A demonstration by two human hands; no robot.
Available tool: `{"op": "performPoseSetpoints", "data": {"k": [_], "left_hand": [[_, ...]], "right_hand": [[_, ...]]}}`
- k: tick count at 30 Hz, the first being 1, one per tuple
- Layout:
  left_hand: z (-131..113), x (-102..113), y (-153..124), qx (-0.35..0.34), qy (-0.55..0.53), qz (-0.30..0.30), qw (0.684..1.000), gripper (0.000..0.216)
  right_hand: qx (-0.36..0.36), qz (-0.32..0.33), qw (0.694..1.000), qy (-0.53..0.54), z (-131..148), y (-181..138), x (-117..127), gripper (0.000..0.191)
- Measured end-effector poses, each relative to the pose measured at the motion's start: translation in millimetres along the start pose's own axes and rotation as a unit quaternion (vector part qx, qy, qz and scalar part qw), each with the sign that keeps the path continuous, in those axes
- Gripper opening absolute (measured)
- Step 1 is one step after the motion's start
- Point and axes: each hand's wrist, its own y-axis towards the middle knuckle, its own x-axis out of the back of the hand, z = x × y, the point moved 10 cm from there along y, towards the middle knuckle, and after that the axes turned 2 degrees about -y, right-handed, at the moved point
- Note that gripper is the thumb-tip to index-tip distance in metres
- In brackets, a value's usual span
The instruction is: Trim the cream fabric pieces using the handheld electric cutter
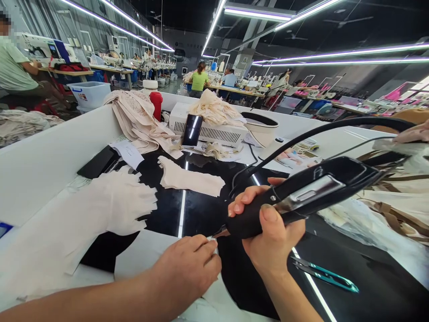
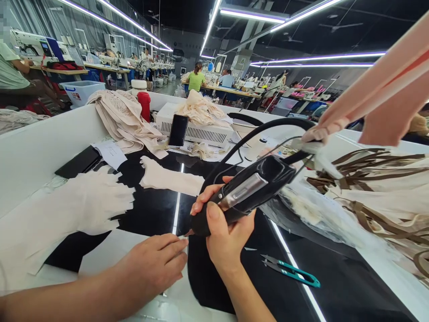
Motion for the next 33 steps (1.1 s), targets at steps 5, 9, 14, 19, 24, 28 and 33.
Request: {"op": "performPoseSetpoints", "data": {"k": [5,9,14,19,24,28,33], "left_hand": [[36.5,8.0,3.3,0.047,0.005,0.025,0.999,0.01],[74.1,20.1,3.3,0.084,0.015,0.038,0.996,0.006],[68.5,35.5,6.8,0.048,0.027,-0.019,0.998,0.018],[38.0,35.9,8.4,-0.006,-0.059,-0.037,0.998,0.009],[21.4,20.2,8.6,-0.023,-0.1,0.025,0.994,0.025],[18.8,13.0,7.0,-0.014,-0.098,0.034,0.994,0.029],[20.5,13.2,5.6,0.005,-0.119,0.041,0.992,0.021]], "right_hand": [[0.01,-0.028,1.0,-0.005,17.5,6.4,13.1,0.044],[0.004,-0.028,0.999,-0.018,26.9,3.2,23.3,0.043],[0.01,-0.023,0.999,-0.032,30.7,-5.9,29.9,0.04],[0.011,-0.023,0.999,-0.037,29.0,-10.1,30.1,0.041],[0.009,-0.024,0.999,-0.031,26.7,-11.9,29.6,0.043],[0.007,-0.02,0.999,-0.033,25.5,-13.3,29.4,0.043],[0.007,-0.024,0.999,-0.023,24.4,-15.0,29.1,0.043]]}}
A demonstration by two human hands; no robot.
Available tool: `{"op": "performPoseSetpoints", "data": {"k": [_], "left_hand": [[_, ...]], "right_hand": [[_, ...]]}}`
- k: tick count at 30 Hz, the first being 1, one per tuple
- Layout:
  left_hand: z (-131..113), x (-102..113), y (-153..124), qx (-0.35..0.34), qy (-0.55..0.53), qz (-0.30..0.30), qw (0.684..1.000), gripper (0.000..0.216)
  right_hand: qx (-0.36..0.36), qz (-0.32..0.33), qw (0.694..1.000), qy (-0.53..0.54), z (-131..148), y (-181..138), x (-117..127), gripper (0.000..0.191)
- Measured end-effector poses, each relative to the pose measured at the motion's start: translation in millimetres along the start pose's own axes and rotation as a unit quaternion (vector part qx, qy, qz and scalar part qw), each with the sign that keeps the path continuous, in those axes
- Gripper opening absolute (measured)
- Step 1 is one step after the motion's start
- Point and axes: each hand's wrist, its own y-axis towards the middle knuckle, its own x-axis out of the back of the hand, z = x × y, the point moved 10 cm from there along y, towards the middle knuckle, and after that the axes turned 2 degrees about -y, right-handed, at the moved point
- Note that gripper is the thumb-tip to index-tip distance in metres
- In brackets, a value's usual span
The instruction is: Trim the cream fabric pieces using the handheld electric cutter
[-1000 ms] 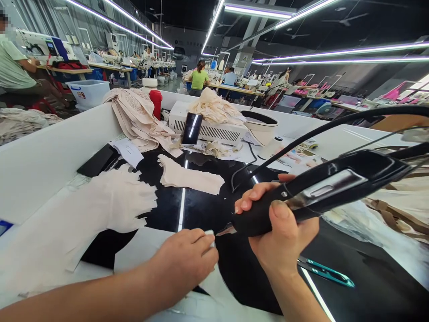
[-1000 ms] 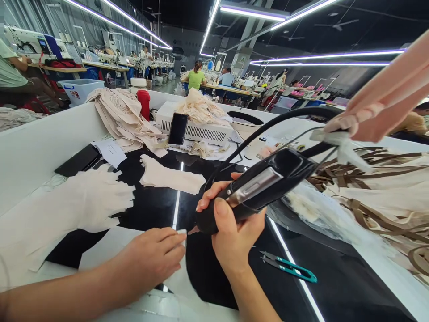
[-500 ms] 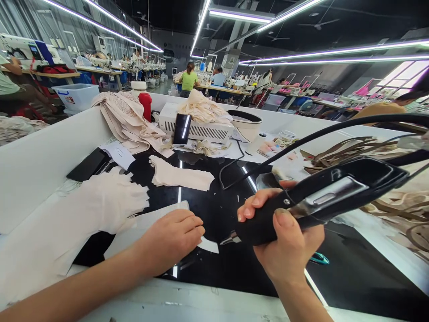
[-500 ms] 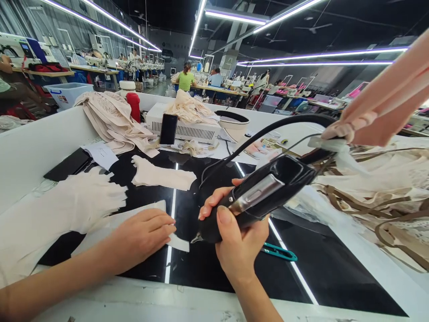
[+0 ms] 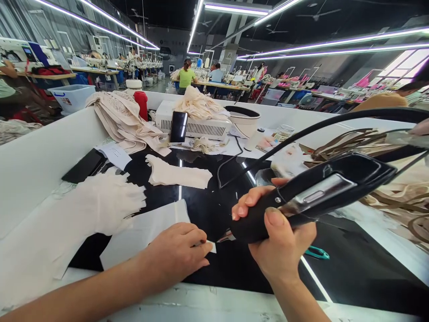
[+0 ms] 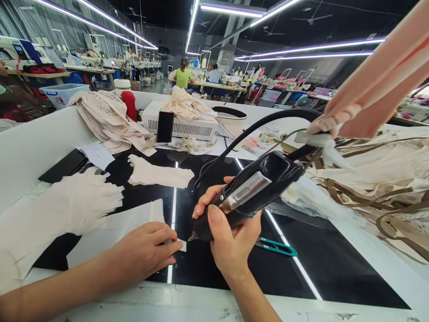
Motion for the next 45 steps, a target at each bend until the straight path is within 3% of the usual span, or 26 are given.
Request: {"op": "performPoseSetpoints", "data": {"k": [12,35,45], "left_hand": [[1.2,2.4,-1.8,0.004,-0.028,-0.006,1.0,0.012],[-1.1,8.0,-0.4,-0.008,-0.025,-0.037,0.999,0.025],[-1.7,1.8,1.3,-0.009,-0.017,-0.002,1.0,0.017]], "right_hand": [[-0.006,0.009,1.0,0.002,3.5,-2.5,-2.6,0.044],[-0.003,0.015,1.0,0.026,-3.7,-4.5,-6.1,0.04],[-0.011,0.022,0.999,0.042,6.8,-10.3,-3.1,0.037]]}}
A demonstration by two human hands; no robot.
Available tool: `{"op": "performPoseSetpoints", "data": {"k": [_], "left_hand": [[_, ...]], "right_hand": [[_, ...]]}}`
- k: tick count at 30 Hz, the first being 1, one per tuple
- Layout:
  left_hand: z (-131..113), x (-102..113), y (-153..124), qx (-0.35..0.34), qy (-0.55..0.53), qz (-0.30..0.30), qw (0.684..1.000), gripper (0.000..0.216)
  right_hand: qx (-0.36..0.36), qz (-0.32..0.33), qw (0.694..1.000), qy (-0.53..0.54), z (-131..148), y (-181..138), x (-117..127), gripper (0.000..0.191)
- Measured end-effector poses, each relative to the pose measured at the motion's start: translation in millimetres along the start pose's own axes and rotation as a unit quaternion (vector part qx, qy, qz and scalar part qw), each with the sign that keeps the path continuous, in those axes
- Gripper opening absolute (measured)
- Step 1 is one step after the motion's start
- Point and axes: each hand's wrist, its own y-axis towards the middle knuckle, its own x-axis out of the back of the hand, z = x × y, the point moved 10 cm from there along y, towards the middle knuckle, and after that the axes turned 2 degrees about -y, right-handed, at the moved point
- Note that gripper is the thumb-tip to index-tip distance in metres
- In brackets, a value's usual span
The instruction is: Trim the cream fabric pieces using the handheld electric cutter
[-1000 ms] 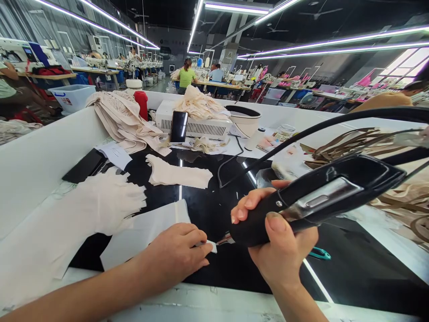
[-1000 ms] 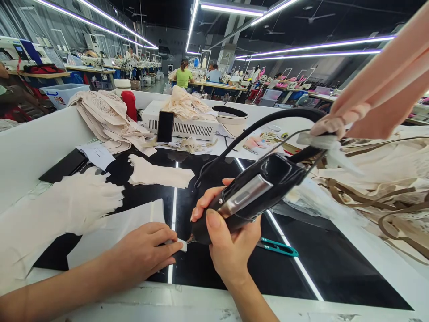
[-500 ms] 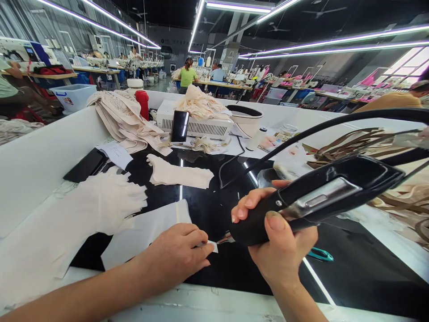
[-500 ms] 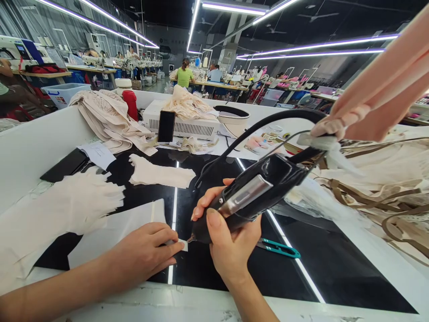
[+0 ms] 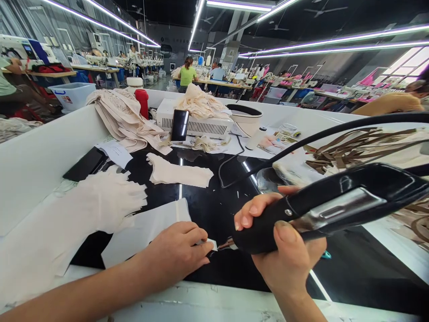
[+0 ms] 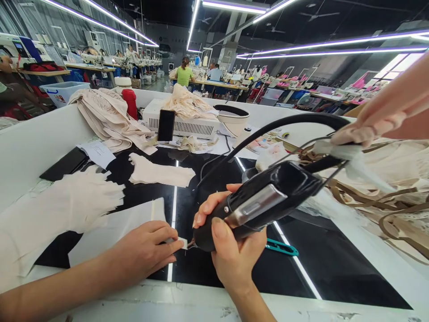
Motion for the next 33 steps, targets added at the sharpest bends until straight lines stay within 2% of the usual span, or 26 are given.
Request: {"op": "performPoseSetpoints", "data": {"k": [15,21,27,33], "left_hand": [[2.1,-2.8,-1.3,0.005,-0.002,0.005,1.0,0.018],[2.5,-6.4,-0.9,0.011,-0.007,0.013,1.0,0.02],[3.2,-0.5,-2.6,-0.003,-0.02,-0.007,1.0,0.009],[11.8,5.4,-7.9,-0.005,-0.059,-0.017,0.998,0.012]], "right_hand": [[0.01,-0.024,0.999,-0.018,0.6,-0.5,4.0,0.039],[0.008,-0.019,1.0,-0.02,0.1,-1.3,0.1,0.033],[0.008,-0.008,0.998,-0.056,2.3,0.0,1.1,0.037],[0.006,-0.024,0.998,-0.049,2.8,1.4,10.7,0.04]]}}
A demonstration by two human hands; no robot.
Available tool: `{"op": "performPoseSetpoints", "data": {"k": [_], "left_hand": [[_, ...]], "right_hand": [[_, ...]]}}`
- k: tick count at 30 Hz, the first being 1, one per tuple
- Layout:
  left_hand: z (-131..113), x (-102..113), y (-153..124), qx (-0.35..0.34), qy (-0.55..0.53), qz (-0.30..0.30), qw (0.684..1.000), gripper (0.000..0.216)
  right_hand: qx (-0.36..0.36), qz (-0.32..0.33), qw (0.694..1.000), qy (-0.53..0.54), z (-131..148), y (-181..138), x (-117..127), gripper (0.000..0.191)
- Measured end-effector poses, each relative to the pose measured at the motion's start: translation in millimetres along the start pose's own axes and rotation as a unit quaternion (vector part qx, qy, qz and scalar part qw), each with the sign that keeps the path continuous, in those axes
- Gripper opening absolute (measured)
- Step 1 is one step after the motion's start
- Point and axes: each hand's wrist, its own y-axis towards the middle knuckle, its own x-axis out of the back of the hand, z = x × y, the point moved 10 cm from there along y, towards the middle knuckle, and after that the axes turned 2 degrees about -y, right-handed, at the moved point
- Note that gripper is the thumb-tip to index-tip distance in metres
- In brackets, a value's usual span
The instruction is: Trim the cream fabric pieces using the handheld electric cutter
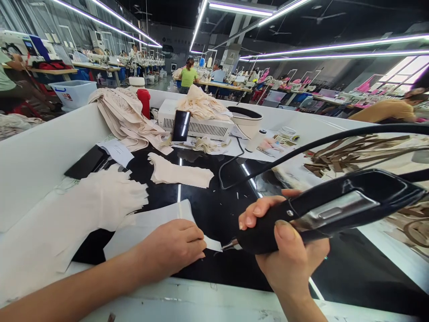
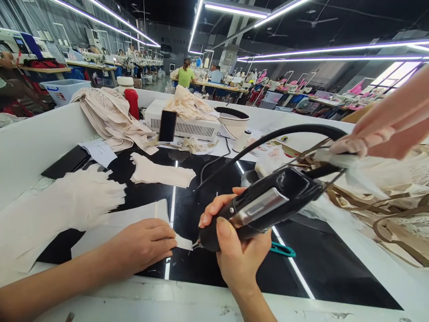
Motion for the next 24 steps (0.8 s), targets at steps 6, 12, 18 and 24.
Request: {"op": "performPoseSetpoints", "data": {"k": [6,12,18,24], "left_hand": [[-3.6,0.4,0.2,-0.019,0.009,-0.01,1.0,0.011],[-5.6,-1.3,-2.4,-0.028,0.022,-0.018,0.999,0.013],[-12.8,-4.2,-0.8,-0.041,0.032,-0.015,0.999,0.011],[-17.8,-5.1,3.2,-0.046,0.041,-0.019,0.998,0.012]], "right_hand": [[-0.003,-0.004,1.0,-0.014,3.7,2.6,1.5,0.04],[0.006,-0.016,1.0,-0.003,2.6,4.2,-11.9,0.039],[0.002,-0.002,1.0,0.007,-4.1,1.9,-24.8,0.041],[0.005,-0.002,1.0,0.01,-4.6,-0.2,-24.0,0.038]]}}
